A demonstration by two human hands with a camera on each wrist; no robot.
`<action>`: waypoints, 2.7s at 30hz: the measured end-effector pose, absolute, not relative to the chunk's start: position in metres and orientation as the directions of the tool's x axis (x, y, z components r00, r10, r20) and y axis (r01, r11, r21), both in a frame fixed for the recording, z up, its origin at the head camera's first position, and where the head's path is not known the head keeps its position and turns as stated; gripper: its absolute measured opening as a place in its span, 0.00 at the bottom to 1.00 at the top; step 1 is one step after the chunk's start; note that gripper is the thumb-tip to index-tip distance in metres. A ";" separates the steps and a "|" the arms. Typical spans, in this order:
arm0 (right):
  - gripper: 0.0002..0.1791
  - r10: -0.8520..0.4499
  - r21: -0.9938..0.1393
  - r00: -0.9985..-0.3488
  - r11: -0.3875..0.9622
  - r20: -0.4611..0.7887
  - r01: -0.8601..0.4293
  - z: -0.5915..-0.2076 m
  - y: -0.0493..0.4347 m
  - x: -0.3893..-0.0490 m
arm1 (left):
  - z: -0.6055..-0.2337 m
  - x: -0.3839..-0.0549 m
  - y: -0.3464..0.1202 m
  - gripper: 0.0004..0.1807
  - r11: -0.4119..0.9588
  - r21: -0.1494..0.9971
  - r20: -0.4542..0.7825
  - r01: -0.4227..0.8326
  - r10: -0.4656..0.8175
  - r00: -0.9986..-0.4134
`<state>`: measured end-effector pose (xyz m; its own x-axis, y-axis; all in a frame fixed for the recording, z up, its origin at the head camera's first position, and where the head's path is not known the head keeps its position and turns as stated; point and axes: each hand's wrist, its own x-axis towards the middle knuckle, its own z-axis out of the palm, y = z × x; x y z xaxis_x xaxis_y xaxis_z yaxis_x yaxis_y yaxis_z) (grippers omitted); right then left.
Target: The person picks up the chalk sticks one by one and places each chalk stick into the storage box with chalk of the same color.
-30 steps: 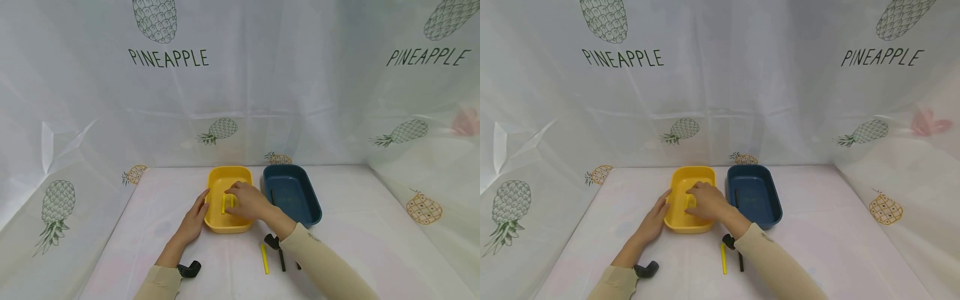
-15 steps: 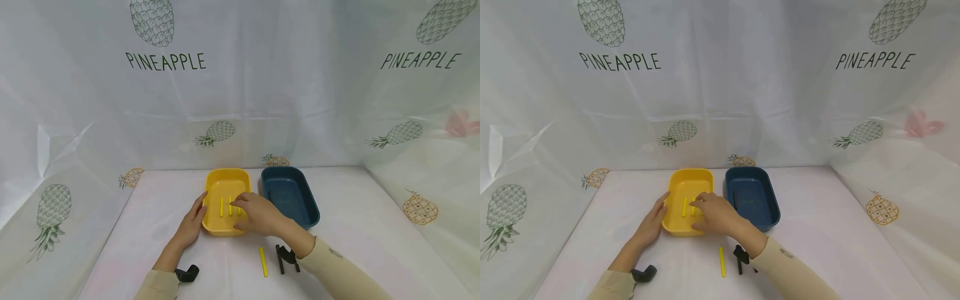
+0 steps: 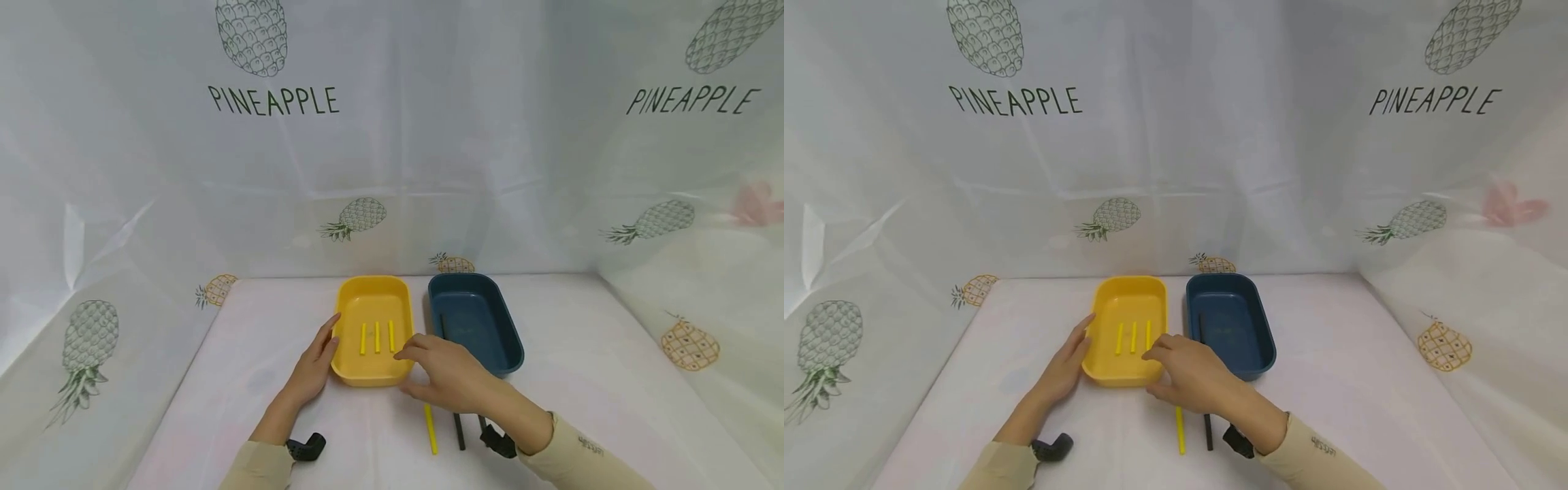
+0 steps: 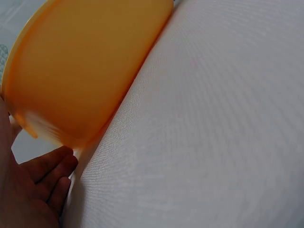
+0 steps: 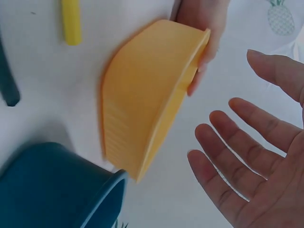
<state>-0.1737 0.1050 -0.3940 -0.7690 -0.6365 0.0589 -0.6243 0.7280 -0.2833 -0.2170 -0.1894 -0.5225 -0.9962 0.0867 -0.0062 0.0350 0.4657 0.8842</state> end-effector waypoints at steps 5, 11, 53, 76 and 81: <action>0.26 -0.641 -0.274 -0.766 0.728 0.051 -0.628 -0.398 0.113 -0.170 | -0.523 -0.218 -0.190 0.27 0.468 0.883 -0.020 0.017 0.074 -0.997; 0.26 -0.634 -0.283 -0.773 0.736 0.033 -0.615 -0.405 0.122 -0.167 | -0.523 -0.216 -0.189 0.27 0.467 0.884 -0.025 0.014 0.078 -0.997; 0.45 -0.609 -0.330 -0.776 0.776 -0.168 -0.537 -0.448 0.144 -0.149 | -0.520 -0.219 -0.187 0.27 0.476 0.880 -0.023 0.012 0.068 -0.997; 0.44 -0.575 -0.273 -0.784 0.813 -0.232 -0.515 -0.468 0.144 -0.143 | -0.525 -0.215 -0.183 0.26 0.463 0.886 -0.034 0.006 0.078 -0.996; 0.44 -0.562 -0.260 -0.790 0.823 -0.244 -0.505 -0.469 0.144 -0.142 | -0.527 -0.216 -0.183 0.26 0.459 0.888 -0.023 0.016 0.079 -0.997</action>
